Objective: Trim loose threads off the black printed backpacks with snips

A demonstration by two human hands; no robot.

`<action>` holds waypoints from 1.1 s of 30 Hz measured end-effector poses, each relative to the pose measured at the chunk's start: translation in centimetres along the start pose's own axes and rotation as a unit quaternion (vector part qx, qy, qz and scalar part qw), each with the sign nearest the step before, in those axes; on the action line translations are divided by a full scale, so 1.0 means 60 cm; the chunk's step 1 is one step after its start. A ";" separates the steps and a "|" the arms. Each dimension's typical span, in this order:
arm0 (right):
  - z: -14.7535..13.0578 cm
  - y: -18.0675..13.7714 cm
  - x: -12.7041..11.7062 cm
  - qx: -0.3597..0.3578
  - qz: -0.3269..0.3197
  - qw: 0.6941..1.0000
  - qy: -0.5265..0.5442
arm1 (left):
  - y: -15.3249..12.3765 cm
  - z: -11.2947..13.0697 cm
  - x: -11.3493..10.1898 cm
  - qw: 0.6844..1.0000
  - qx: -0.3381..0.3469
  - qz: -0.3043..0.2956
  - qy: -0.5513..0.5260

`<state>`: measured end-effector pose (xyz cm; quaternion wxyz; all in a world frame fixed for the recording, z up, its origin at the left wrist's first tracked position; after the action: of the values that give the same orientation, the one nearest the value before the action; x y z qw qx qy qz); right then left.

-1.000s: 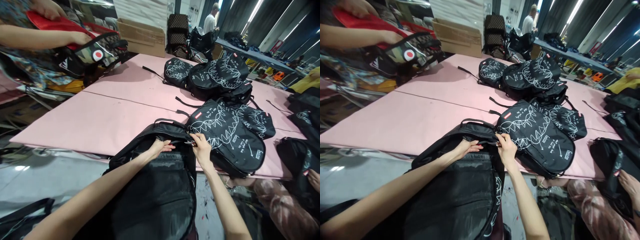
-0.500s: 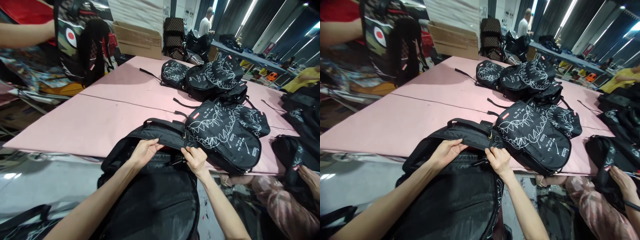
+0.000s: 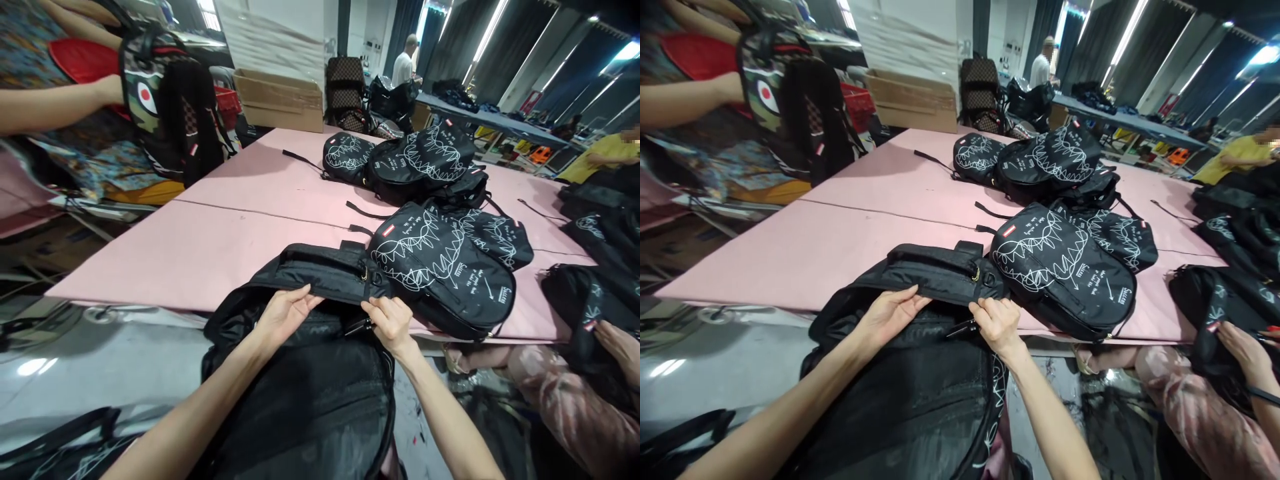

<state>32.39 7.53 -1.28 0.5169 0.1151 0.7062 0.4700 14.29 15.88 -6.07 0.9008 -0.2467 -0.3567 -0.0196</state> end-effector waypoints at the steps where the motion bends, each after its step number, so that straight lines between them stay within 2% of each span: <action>1: 0.000 0.002 -0.009 0.020 -0.008 0.999 0.040 | -0.011 0.001 -0.001 1.000 -0.010 0.010 0.010; 3: 0.009 0.007 -0.029 0.089 -0.039 0.983 0.156 | -0.037 0.003 -0.005 0.998 -0.039 0.031 0.034; 5: 0.031 0.012 -0.051 0.188 -0.066 0.950 0.241 | -0.064 0.005 -0.013 0.995 -0.065 0.049 0.053; 7: 0.060 0.018 -0.072 0.283 -0.075 0.927 0.233 | -0.087 0.005 -0.022 0.992 -0.087 0.063 0.061; 9: 0.082 0.027 -0.085 0.333 -0.089 0.921 0.184 | -0.104 0.001 -0.032 0.990 -0.112 0.064 0.063; 11: 0.089 0.040 -0.086 0.320 -0.115 0.925 0.170 | -0.114 -0.006 -0.040 0.988 -0.133 0.052 0.059; 13: 0.086 0.055 -0.083 0.269 -0.131 0.937 0.181 | -0.118 -0.011 -0.045 0.988 -0.140 0.032 0.051; 16: 0.080 0.070 -0.081 0.207 -0.115 0.953 0.189 | -0.121 -0.014 -0.051 0.990 -0.136 0.008 0.047; 21: 0.078 0.079 -0.079 0.156 -0.102 0.964 0.190 | -0.129 -0.014 -0.050 0.990 -0.132 0.008 0.057; 33: 0.074 0.082 -0.065 0.141 -0.097 0.967 0.188 | -0.139 -0.015 -0.048 0.990 -0.128 0.053 0.039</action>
<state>36.21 10.04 4.87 0.3966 0.0278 0.8576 0.3262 10.95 7.76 -4.92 0.8748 -0.3777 -0.3022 -0.0275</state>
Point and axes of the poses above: each hand's wrist, its own y-axis towards the middle knuckle, its own x-axis out of the palm, z = x × y, the point moved 5 cm from there along y, towards the middle knuckle, and after that the axes turned 3 degrees about y, right-handed, at the moved point
